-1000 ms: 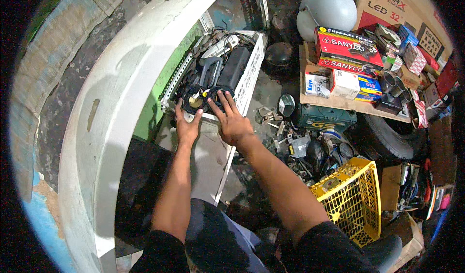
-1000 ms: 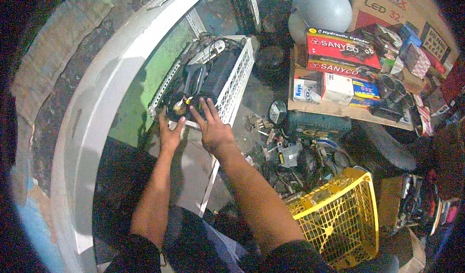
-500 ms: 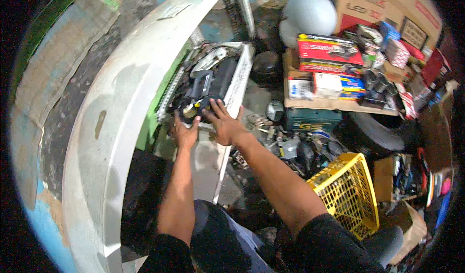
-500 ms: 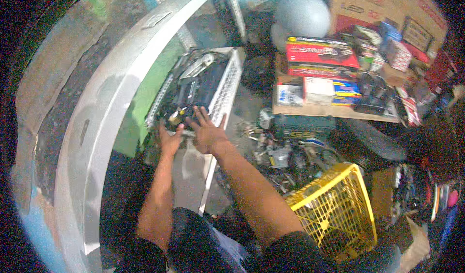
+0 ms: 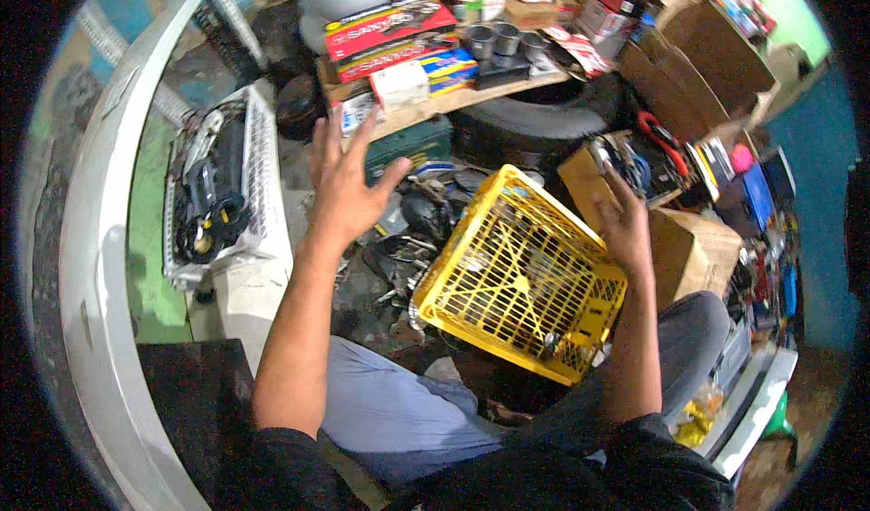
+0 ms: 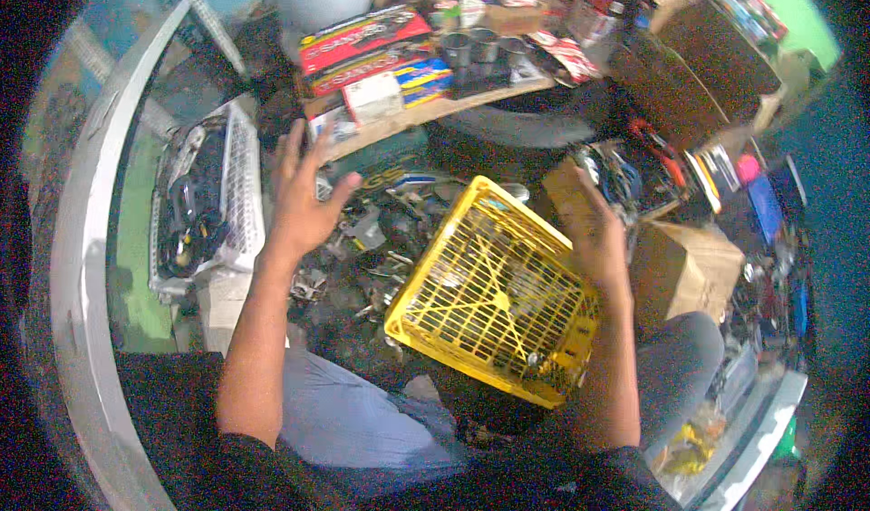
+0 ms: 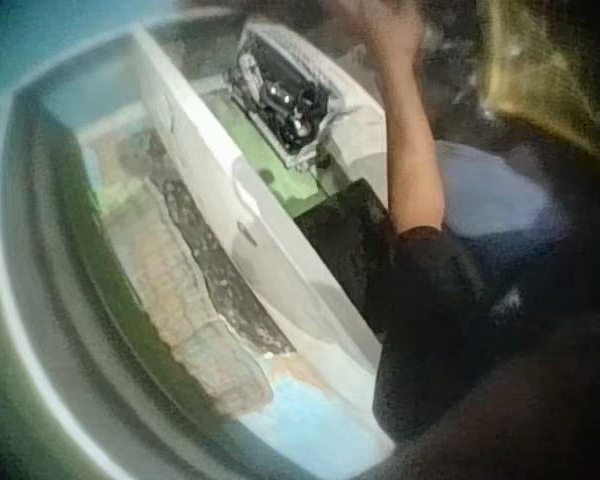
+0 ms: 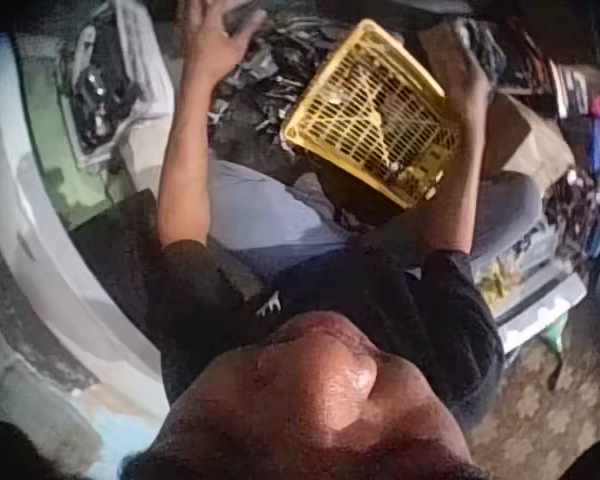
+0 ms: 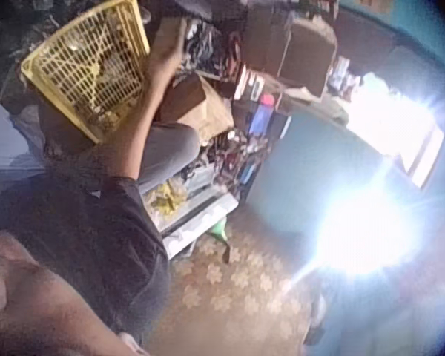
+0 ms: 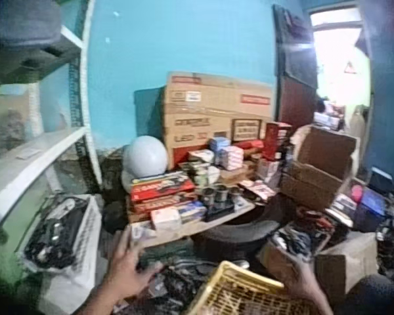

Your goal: The person sits on the floor in a cluttered workshop and works on the internal components of a disassembled white appliance. They handle various wires, connectors, and mechanical parts, moving them around within the chassis and occasionally placing them into a yellow crate. The person also handles a black cylindrical component and a white plastic part, seemingly organizing or inspecting the internal assembly.

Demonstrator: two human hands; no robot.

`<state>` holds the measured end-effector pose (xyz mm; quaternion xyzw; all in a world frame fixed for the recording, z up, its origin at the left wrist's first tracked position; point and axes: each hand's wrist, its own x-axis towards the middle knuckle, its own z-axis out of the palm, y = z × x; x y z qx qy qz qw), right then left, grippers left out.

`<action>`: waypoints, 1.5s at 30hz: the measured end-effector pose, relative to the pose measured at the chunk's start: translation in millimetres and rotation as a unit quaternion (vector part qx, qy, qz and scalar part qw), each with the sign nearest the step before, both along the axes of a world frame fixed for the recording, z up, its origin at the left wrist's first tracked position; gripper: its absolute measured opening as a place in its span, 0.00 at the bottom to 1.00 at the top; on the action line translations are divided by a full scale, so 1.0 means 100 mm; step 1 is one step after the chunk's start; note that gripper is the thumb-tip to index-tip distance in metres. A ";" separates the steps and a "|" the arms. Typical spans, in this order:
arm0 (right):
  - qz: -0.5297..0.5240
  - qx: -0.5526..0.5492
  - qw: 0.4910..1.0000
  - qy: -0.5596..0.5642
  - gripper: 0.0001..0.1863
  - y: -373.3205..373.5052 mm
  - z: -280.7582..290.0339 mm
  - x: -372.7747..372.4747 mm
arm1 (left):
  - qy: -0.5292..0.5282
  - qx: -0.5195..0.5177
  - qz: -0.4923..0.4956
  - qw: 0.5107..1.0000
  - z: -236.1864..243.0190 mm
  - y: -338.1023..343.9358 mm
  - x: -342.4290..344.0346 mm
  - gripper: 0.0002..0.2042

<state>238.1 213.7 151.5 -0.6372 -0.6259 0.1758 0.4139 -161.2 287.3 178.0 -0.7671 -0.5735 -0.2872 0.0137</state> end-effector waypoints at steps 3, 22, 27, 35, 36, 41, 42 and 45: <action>-0.130 -0.079 0.988 0.035 0.25 -0.36 0.16 0.45 | 0.011 -0.079 -0.135 0.988 -0.01 0.00 0.63 0.38; -0.253 -0.270 0.929 0.027 0.30 -2.19 -1.94 1.01 | 0.148 -0.426 -0.204 0.869 -1.12 0.36 1.72 0.59; -0.316 -0.219 0.923 -0.010 0.26 -1.74 -1.21 1.08 | 0.025 -0.437 -0.153 0.886 -1.10 0.10 1.38 0.57; -0.240 -0.284 0.927 -0.048 0.23 -1.68 -0.64 1.33 | -0.086 -0.532 -0.065 0.840 -0.87 -0.77 1.18 0.57; -0.222 -0.299 0.927 -0.037 0.23 -1.64 -0.64 1.30 | -0.107 -0.505 -0.068 0.854 -1.01 -0.86 1.02 0.57; -0.217 -0.192 0.955 -0.057 0.21 -1.62 -0.48 1.26 | -0.205 -0.446 -0.031 0.871 -0.93 -1.32 0.93 0.54; -0.227 -0.168 0.957 -0.070 0.22 -1.62 -0.35 1.21 | -0.223 -0.400 -0.037 0.888 -0.94 -1.44 0.91 0.52; -0.284 -0.050 0.956 -0.058 0.22 -1.61 -0.30 1.32 | -0.217 -0.178 -0.028 0.959 -0.87 -1.80 1.17 0.47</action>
